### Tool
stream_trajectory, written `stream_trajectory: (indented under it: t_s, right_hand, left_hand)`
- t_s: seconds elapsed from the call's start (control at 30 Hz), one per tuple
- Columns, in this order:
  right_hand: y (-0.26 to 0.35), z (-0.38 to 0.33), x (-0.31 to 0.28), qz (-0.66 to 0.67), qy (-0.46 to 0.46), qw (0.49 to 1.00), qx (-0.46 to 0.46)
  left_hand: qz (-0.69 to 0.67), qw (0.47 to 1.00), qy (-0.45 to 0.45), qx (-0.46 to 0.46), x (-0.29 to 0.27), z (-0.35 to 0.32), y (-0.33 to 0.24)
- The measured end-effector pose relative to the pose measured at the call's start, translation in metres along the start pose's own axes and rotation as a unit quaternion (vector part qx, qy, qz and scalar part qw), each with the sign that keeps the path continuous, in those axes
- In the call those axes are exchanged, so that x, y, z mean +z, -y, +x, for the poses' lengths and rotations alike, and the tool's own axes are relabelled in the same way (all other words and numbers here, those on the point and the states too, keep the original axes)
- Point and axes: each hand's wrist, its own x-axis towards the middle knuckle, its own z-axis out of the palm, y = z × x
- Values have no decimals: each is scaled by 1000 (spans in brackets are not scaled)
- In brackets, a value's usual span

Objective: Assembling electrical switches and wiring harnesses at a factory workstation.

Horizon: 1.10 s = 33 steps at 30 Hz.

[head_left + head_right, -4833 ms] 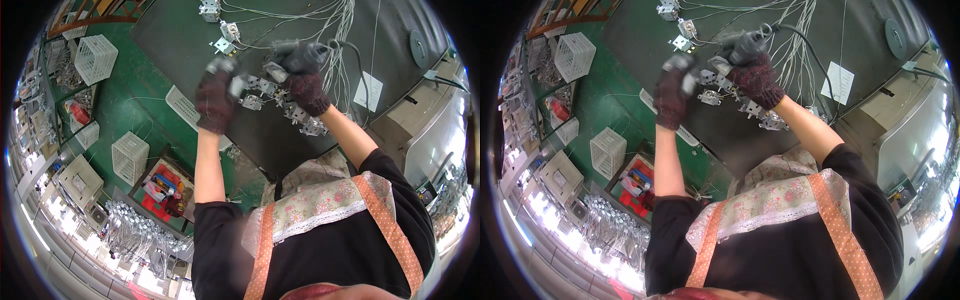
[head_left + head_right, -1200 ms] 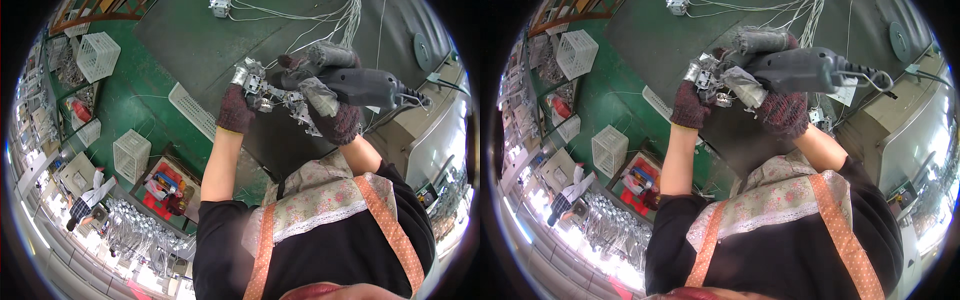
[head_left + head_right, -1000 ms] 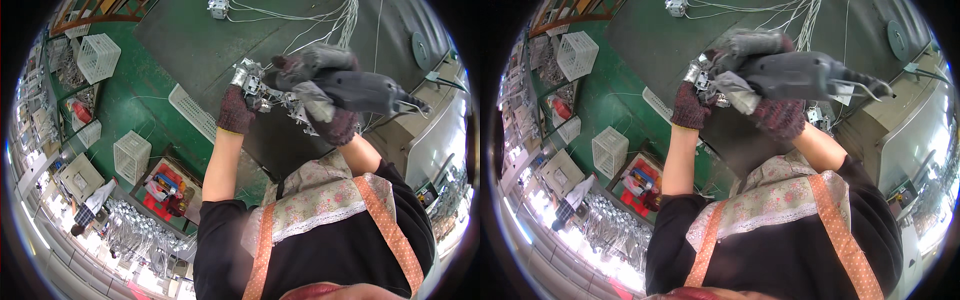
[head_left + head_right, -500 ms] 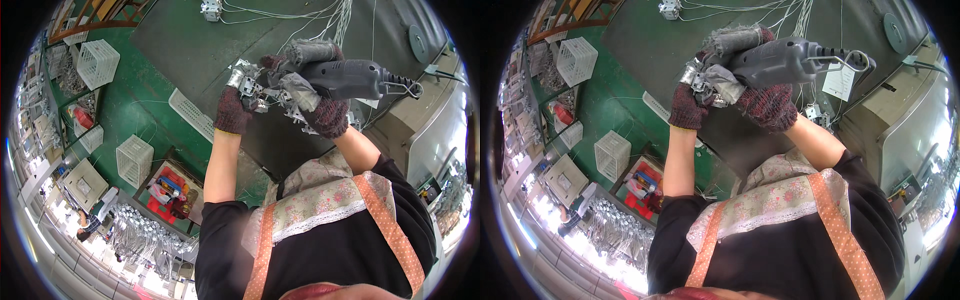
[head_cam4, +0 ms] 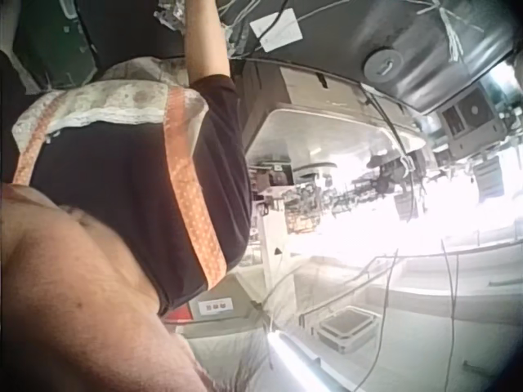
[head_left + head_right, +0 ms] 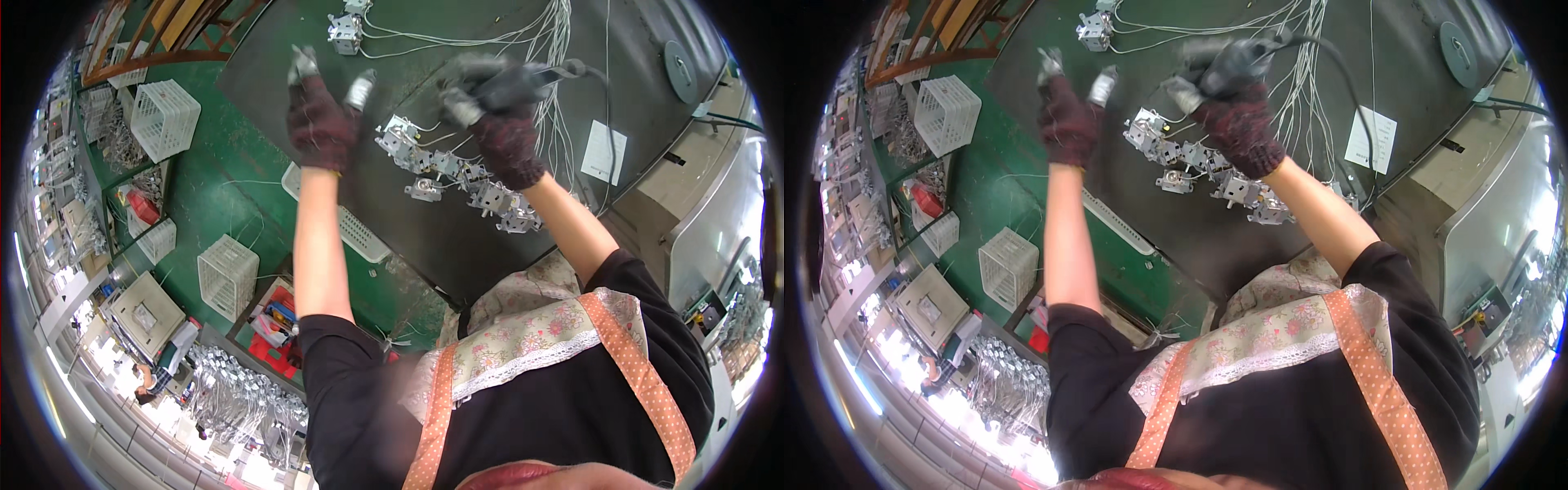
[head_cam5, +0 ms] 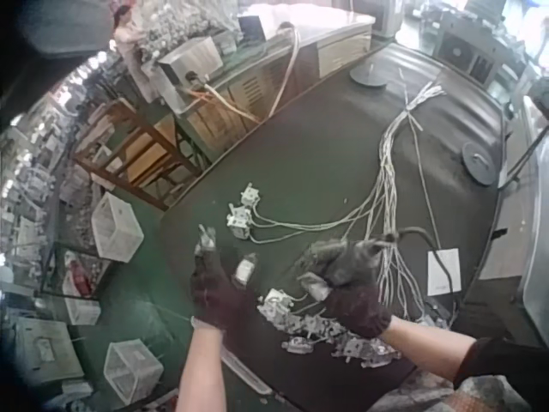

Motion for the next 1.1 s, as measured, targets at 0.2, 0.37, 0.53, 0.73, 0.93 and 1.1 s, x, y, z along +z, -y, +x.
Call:
stream_trajectory:
  t_s: [0.2,0.37,0.53,0.73,0.93,1.1]
  right_hand:
    - [-13,-14,9,47,-9,994,94]
    - [-10,-11,12,85,-20,992,92]
    - [-16,-9,9,28,-35,991,124]
    - [-9,-10,10,57,-41,989,131]
    - [-5,-10,5,138,-46,977,157]
    - [-11,-11,6,122,-28,986,110]
  left_hand:
    - [79,985,122,98,18,103,9]
    - [70,955,181,226,49,123,29]
    - [29,969,119,215,49,137,9]
    - [107,937,314,109,21,168,-20]
    - [279,903,272,179,21,146,-26]
    - [-61,936,336,86,37,124,15]
